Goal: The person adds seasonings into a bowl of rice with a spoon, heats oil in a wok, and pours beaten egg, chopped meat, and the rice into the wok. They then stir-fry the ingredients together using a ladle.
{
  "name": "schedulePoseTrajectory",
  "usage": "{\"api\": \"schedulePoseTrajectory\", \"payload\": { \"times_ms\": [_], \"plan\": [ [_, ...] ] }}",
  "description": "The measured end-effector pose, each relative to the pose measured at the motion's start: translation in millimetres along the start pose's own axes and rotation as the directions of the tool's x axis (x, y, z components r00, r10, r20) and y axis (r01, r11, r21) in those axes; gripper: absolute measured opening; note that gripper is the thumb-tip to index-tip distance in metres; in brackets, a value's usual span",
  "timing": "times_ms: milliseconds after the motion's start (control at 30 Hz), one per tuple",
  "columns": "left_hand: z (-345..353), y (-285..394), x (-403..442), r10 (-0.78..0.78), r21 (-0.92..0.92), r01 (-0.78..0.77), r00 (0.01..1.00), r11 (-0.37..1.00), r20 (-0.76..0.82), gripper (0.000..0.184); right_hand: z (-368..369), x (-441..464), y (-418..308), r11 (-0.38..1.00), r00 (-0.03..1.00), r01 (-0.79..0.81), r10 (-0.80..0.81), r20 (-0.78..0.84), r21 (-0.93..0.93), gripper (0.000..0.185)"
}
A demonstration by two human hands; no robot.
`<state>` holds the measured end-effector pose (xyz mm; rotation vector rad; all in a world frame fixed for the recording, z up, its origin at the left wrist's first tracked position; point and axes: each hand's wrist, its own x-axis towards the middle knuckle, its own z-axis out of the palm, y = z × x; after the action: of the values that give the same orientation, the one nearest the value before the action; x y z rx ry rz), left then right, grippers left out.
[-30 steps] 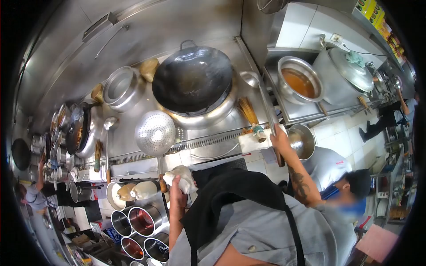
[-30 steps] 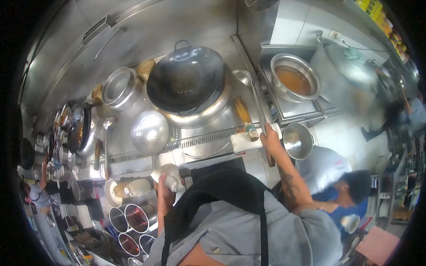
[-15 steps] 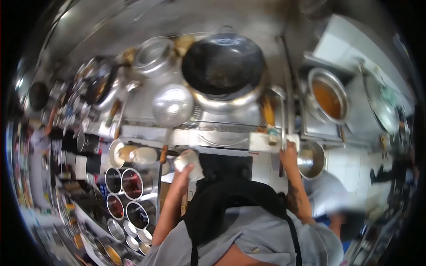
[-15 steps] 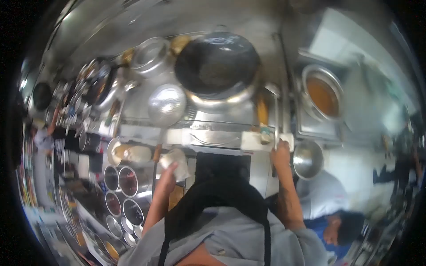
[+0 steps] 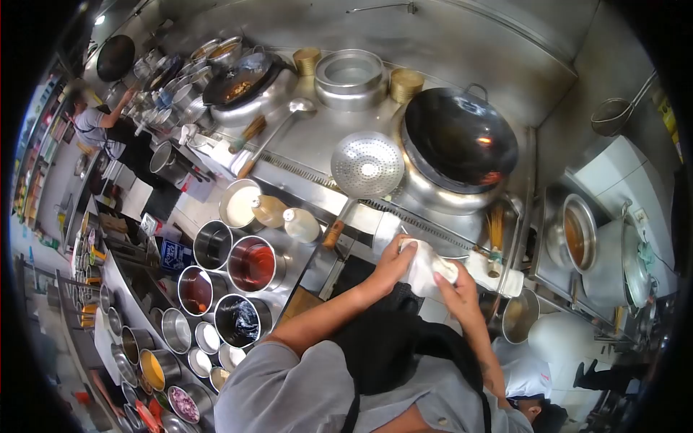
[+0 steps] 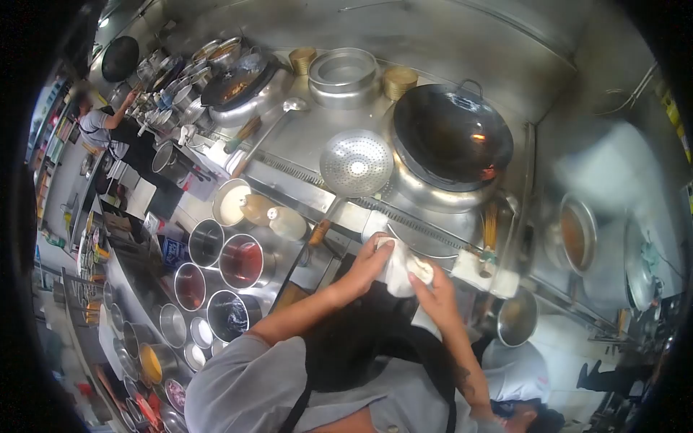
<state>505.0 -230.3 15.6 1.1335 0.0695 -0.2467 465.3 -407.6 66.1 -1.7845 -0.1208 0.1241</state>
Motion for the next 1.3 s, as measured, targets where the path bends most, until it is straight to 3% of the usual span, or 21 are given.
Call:
{"api": "schedulePoseTrajectory", "payload": {
  "times_ms": [67, 167, 200, 300, 333, 400, 500, 600, 633, 700, 733, 767, 833, 933, 1033, 1067, 1167, 1200, 1233, 1300],
  "plan": [
    [-11.3, 4.4, -3.1, -0.046, -0.221, 0.052, 0.998, 0.974, 0.034, 0.021, -0.5, -1.7, -3.7, 0.994, 0.996, -0.06, 0.065, -0.053, 0.091, 0.035],
    [-19.7, 16.0, -8.1, -0.108, -0.359, 0.18, 0.971, 0.916, 0.211, 0.02, -4.9, -4.1, -3.2, 0.988, 0.991, -0.102, 0.111, -0.073, 0.117, 0.037],
    [-25.4, 20.9, -10.0, -0.113, -0.397, 0.24, 0.942, 0.886, 0.317, 0.033, -5.4, -7.4, -13.4, 0.982, 0.992, -0.111, 0.119, -0.042, 0.153, 0.037],
    [-31.5, 35.9, -15.8, -0.165, -0.46, 0.451, 0.827, 0.765, 0.537, 0.046, -12.1, -11.5, -29.0, 0.965, 0.988, -0.143, 0.127, 0.081, 0.221, 0.038],
    [-35.6, 30.9, -14.4, -0.18, -0.38, 0.482, 0.774, 0.789, 0.607, 0.049, -15.5, -9.2, -28.6, 0.97, 0.988, -0.132, 0.112, 0.108, 0.203, 0.038],
    [-33.6, 22.4, -13.8, -0.284, -0.373, 0.498, 0.819, 0.783, 0.498, 0.045, -13.9, 0.9, -34.7, 0.98, 0.989, -0.113, 0.096, 0.109, 0.164, 0.038],
    [-27.4, 7.2, -7.1, -0.334, -0.335, 0.465, 0.862, 0.819, 0.381, 0.038, -6.7, 6.8, -27.4, 0.996, 0.993, -0.003, 0.014, 0.118, -0.092, 0.038],
    [-24.5, -12.4, -4.9, -0.292, -0.356, 0.438, 0.872, 0.825, 0.393, 0.034, 12.1, 4.0, -20.7, 1.0, 0.989, -0.017, 0.014, 0.148, 0.022, 0.041],
    [-20.2, -6.9, -8.4, -0.24, -0.372, 0.417, 0.867, 0.829, 0.436, 0.041, 14.7, 3.0, -17.1, 0.999, 0.989, -0.023, 0.019, 0.145, 0.026, 0.043],
    [-8.1, 3.2, -19.6, -0.26, -0.365, 0.414, 0.877, 0.834, 0.403, 0.052, 16.3, 1.2, -21.3, 0.933, 0.972, -0.191, 0.137, 0.19, 0.305, 0.045],
    [-6.2, 4.1, -22.9, -0.257, -0.259, 0.389, 0.867, 0.884, 0.427, 0.062, 13.0, -0.7, -24.3, 0.906, 0.959, -0.237, 0.161, 0.234, 0.35, 0.046],
    [-2.9, 2.8, -25.2, -0.246, -0.144, 0.332, 0.873, 0.932, 0.42, 0.069, 11.8, -2.5, -15.3, 0.851, 0.961, -0.189, 0.057, 0.271, 0.49, 0.048],
    [17.6, 12.1, -31.1, -0.201, 0.032, 0.204, 0.909, 0.979, 0.365, 0.066, -2.4, -10.1, -17.5, 0.821, 0.927, -0.308, 0.145, 0.346, 0.481, 0.048],
    [27.8, 10.1, -24.6, -0.259, 0.108, 0.236, 0.905, 0.966, 0.338, 0.057, -18.7, -16.8, 3.4, 0.858, 0.943, -0.179, 0.011, 0.331, 0.481, 0.048],
    [37.0, 5.7, -14.3, -0.285, -0.244, 0.385, 0.887, 0.89, 0.363, 0.059, -54.0, -27.7, -9.8, 0.88, 0.96, -0.115, -0.021, 0.28, 0.461, 0.048],
    [41.9, 11.4, -12.9, -0.294, -0.301, 0.42, 0.875, 0.856, 0.384, 0.058, -64.0, -30.9, -6.8, 0.898, 0.973, -0.057, -0.048, 0.226, 0.435, 0.046],
    [46.6, 9.7, -0.8, -0.344, -0.165, 0.422, 0.867, 0.891, 0.36, 0.053, -95.0, -49.3, 17.9, 0.989, 0.994, -0.038, 0.023, 0.11, 0.141, 0.044],
    [52.5, 6.0, 0.4, -0.422, -0.087, 0.447, 0.882, 0.89, 0.211, 0.043, -104.6, -57.7, 25.0, 0.998, 0.995, -0.053, 0.05, 0.085, 0.035, 0.044],
    [52.7, -4.0, 1.9, -0.448, -0.047, 0.461, 0.879, 0.886, 0.166, 0.042, -113.9, -67.8, 35.4, 0.982, 0.996, 0.007, 0.01, 0.092, -0.187, 0.045],
    [43.7, -30.6, 1.3, -0.492, 0.029, 0.491, 0.868, 0.871, 0.07, 0.039, -131.4, -88.8, 60.6, 0.797, 0.99, 0.125, -0.057, 0.133, -0.59, 0.045]
  ]
}}
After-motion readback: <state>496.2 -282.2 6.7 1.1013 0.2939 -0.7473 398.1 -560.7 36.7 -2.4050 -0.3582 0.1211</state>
